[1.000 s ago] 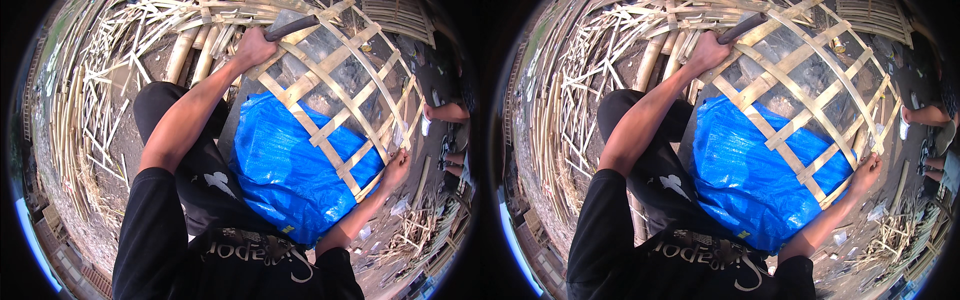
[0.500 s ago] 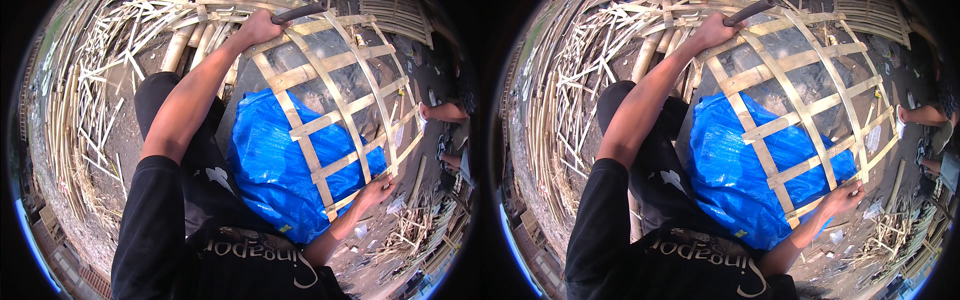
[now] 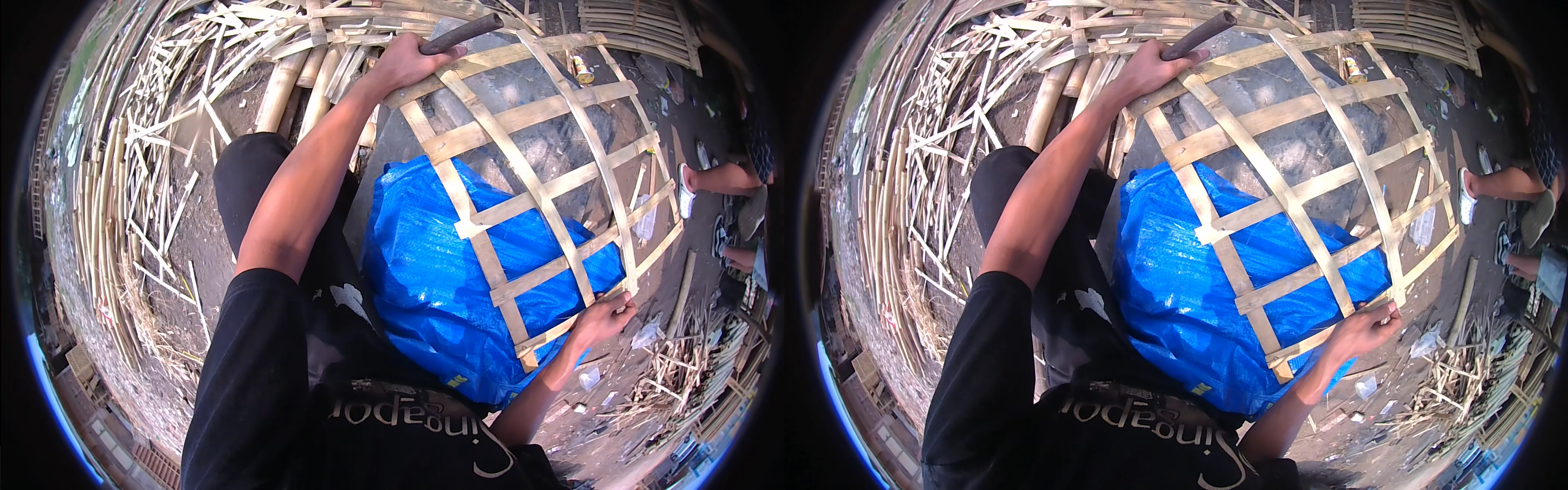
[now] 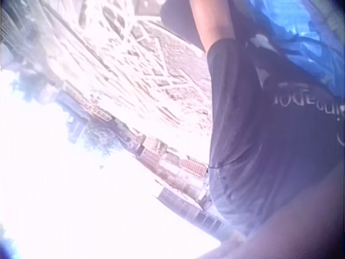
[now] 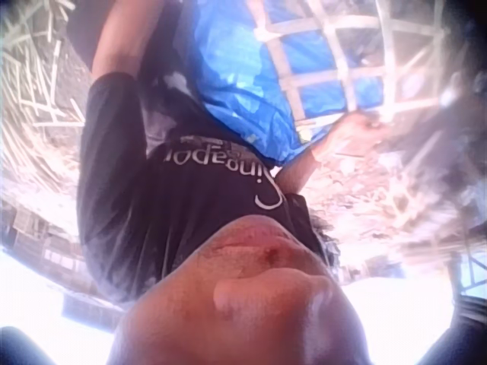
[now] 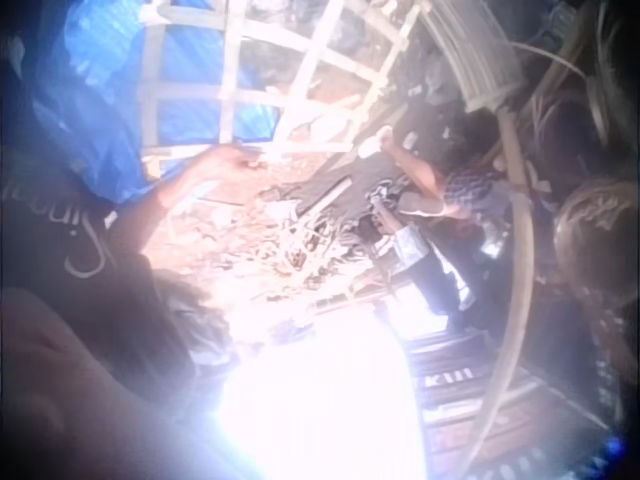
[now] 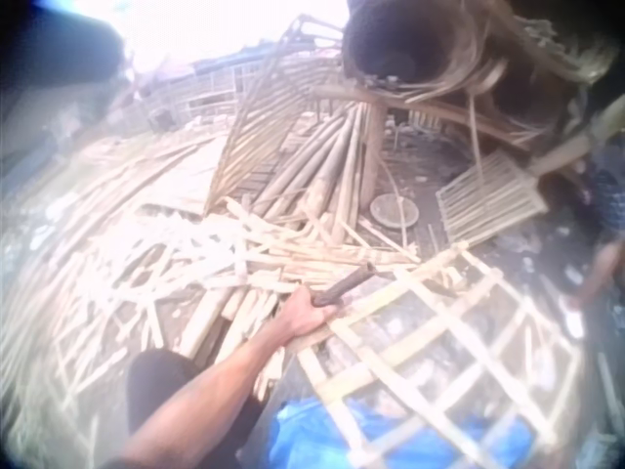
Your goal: The person constructs a bamboo frame by hammering bamboo strips onto a curved wooden mold. The person aligns the strips and uses a hammer to secure them together while rotating the mold.
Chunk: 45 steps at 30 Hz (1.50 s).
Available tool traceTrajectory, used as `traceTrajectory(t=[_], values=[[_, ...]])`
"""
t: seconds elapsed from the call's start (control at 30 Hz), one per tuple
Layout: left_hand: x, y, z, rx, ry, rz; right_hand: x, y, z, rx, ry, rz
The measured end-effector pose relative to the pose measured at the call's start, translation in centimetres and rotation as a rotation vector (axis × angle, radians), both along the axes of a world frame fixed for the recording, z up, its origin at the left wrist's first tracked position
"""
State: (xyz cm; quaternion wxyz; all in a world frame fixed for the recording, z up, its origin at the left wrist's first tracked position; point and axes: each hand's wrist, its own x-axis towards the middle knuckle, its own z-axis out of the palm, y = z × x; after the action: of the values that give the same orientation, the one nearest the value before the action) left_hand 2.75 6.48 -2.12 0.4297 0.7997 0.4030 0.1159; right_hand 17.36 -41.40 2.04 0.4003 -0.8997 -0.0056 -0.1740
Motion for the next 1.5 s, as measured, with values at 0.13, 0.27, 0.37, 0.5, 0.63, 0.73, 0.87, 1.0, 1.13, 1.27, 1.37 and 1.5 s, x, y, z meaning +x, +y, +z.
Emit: traceTrajectory(t=[0.13, 0.27, 0.37, 0.5, 0.63, 0.73, 0.87, 1.0, 1.13, 1.27, 1.37, 1.5], values=[[-0.2, 0.1, -0.3, -0.023, -0.047, -0.113, 0.1, -0.5, 0.0, 0.005, 0.034, -0.005], [-0.4, 0.4, -0.6, -0.049, -0.091, -0.152, 0.2, -1.1, -0.3, 0.007, 0.016, 0.026], [-0.4, 0.4, 0.0, -0.041, 0.001, -0.156, -0.1, -1.0, 0.0, -0.076, 0.002, 0.058], [0.4, 0.4, 0.7, -0.030, 0.110, -0.091, -1.3, -0.3, 1.4, -0.131, 0.103, 0.071], [0.3, 0.7, -0.4, 0.016, 0.066, -0.048, -3.2, 1.6, 2.7, -0.219, 0.120, 0.122], [0.6, -0.1, -0.1, -0.031, 0.002, -0.044, -3.2, 0.8, 2.1, -0.328, 0.134, 0.190], [-0.2, -0.8, 0.9, -0.064, -0.021, -0.117, -3.9, 0.9, 1.4, -0.568, -0.066, 0.152], [-0.8, -0.4, 0.5, -0.136, -0.036, -0.146, -3.9, 0.9, 1.0, -0.531, -0.094, 0.151], [0.2, -0.9, 1.0, -0.052, 0.074, -0.067, -3.2, -1.1, -1.3, -0.269, 0.042, 0.346], [0.8, -0.1, 0.3, -0.008, 0.051, -0.074, -3.2, -1.5, -1.9, -0.293, 0.052, 0.333], [1.0, -0.1, 0.6, 0.040, 0.018, -0.050, -3.7, -1.1, -1.3, -0.305, 0.101, 0.324], [1.1, 0.4, 0.6, -0.016, -0.093, -0.041, -3.8, -0.4, -1.2, -0.227, 0.126, 0.282]])
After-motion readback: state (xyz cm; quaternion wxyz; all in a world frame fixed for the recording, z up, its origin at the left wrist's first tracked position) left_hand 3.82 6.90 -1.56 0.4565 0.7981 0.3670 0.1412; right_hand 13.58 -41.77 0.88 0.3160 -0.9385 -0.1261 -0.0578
